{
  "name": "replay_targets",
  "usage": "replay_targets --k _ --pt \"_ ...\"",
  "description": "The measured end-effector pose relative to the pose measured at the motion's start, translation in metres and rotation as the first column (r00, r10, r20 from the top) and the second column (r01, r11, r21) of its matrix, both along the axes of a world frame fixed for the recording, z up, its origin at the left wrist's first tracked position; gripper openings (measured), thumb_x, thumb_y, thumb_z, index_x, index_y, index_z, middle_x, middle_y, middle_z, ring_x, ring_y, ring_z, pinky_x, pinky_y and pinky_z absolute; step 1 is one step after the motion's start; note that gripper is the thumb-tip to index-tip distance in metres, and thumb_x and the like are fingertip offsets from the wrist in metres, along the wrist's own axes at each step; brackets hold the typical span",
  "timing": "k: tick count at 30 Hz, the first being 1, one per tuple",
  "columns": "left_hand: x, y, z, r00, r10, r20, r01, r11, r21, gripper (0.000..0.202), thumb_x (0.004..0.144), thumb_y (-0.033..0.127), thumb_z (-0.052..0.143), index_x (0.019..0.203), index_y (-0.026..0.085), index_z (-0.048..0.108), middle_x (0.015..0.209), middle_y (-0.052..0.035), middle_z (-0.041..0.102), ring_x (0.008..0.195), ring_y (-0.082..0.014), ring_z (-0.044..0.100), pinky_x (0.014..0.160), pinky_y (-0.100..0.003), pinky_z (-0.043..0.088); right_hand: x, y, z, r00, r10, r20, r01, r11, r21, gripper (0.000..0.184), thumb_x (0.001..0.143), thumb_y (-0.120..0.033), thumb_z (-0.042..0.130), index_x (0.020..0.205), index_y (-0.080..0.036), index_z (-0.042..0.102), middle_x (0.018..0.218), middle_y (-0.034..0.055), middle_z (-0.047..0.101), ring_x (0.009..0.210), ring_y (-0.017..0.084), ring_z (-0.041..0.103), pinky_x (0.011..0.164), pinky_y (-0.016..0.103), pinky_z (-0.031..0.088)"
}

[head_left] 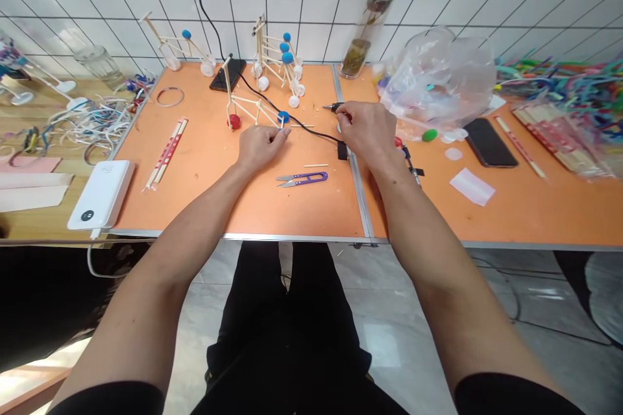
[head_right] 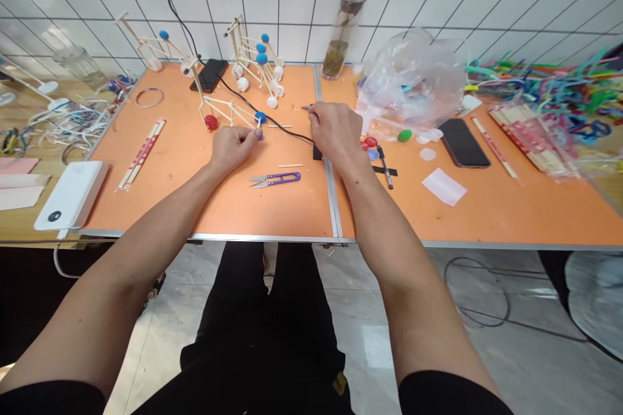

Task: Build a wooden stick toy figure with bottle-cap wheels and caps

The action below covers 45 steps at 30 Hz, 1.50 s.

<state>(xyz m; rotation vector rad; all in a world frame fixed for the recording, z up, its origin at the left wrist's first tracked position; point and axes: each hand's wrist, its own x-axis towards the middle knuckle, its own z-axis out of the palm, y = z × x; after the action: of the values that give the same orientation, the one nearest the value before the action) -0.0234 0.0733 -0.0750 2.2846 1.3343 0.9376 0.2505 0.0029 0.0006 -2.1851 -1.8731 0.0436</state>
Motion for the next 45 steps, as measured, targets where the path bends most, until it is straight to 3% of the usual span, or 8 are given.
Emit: replay_targets --k 5,9,13,24,29,33,38,45 --pt "-0.002 -0.001 0.000 1.000 0.010 -0.009 -0.010 1.000 0.008 0.075 0.119 0.076 0.053 0.063 0.028 0.038 0.060 -0.0033 0.041 0.067 -0.0220 0.045 0.073 -0.044 0.022 -0.009 -0.009 0.001 0.971 0.237 0.028 -0.236 0.971 -0.039 0.044 0.122 -0.028 0.054 0.140 -0.029 0.094 0.151 0.0130 0.093 0.140 0.044 0.080 0.093 0.049 0.053" --pt "-0.003 -0.003 0.002 1.000 0.003 -0.004 -0.003 1.000 -0.003 0.071 0.117 0.076 0.053 0.065 0.028 0.049 0.061 -0.0033 0.045 0.068 -0.0229 0.050 0.073 -0.044 0.025 -0.015 -0.013 0.003 0.893 0.448 0.045 -0.431 0.879 -0.201 0.030 0.114 -0.021 0.065 0.122 -0.027 0.093 0.133 0.0110 0.096 0.121 0.037 0.083 0.082 0.044 0.041" --pt "-0.002 -0.003 0.003 1.000 0.007 0.004 -0.007 1.000 -0.003 0.071 0.113 0.080 0.049 0.064 0.029 0.040 0.063 -0.0029 0.042 0.066 -0.0214 0.045 0.073 -0.044 0.023 -0.016 -0.017 0.005 0.835 0.550 0.025 -0.524 0.808 -0.272 0.021 0.109 -0.018 0.068 0.109 -0.027 0.087 0.122 0.0066 0.095 0.112 0.031 0.081 0.076 0.042 0.035" --pt "0.009 -0.015 0.012 0.996 -0.016 -0.085 0.016 1.000 0.003 0.070 0.121 0.060 0.059 0.065 0.028 0.030 0.063 -0.0028 0.045 0.068 -0.0223 0.048 0.074 -0.044 0.022 -0.026 -0.012 -0.006 0.818 0.575 0.009 -0.540 0.774 -0.331 0.021 0.101 -0.013 0.070 0.113 -0.028 0.078 0.121 0.0059 0.092 0.104 0.028 0.077 0.075 0.040 0.033" --pt "0.019 -0.031 0.021 0.967 -0.119 -0.227 0.129 0.991 0.032 0.046 0.121 0.043 0.067 0.078 0.026 0.062 0.089 -0.0087 0.080 0.091 -0.0276 0.072 0.076 -0.043 0.031 -0.024 -0.012 -0.011 0.862 0.505 -0.042 -0.500 0.834 -0.231 0.022 0.109 -0.016 0.065 0.122 -0.027 0.079 0.119 0.0090 0.092 0.099 0.029 0.077 0.076 0.039 0.038" --pt "0.025 -0.036 0.025 0.921 -0.189 -0.340 0.200 0.980 -0.003 0.025 0.120 0.037 0.073 0.110 0.023 0.090 0.117 -0.0129 0.092 0.114 -0.0337 0.083 0.078 -0.044 0.036 -0.014 -0.003 0.003 0.912 0.408 -0.033 -0.409 0.904 -0.126 0.030 0.110 -0.016 0.065 0.131 -0.027 0.084 0.129 0.0103 0.093 0.111 0.033 0.080 0.083 0.040 0.043" --pt "0.030 -0.044 0.030 0.869 -0.279 -0.409 0.283 0.958 -0.052 0.025 0.119 0.030 0.074 0.125 0.022 0.096 0.135 -0.0141 0.091 0.129 -0.0359 0.084 0.077 -0.045 0.039 -0.010 0.035 0.015 0.945 0.323 0.052 -0.318 0.944 -0.093 0.040 0.111 -0.016 0.065 0.139 -0.030 0.089 0.139 0.0104 0.094 0.126 0.038 0.081 0.087 0.044 0.045" --pt "0.035 -0.047 0.030 0.805 -0.356 -0.474 0.380 0.924 -0.049 0.026 0.119 0.027 0.072 0.115 0.021 0.097 0.131 -0.0144 0.089 0.125 -0.0342 0.083 0.078 -0.047 0.045 -0.017 0.073 -0.004 0.929 0.345 0.137 -0.324 0.934 -0.154 0.042 0.105 -0.015 0.070 0.137 -0.029 0.094 0.137 0.0096 0.095 0.122 0.035 0.082 0.086 0.042 0.046"
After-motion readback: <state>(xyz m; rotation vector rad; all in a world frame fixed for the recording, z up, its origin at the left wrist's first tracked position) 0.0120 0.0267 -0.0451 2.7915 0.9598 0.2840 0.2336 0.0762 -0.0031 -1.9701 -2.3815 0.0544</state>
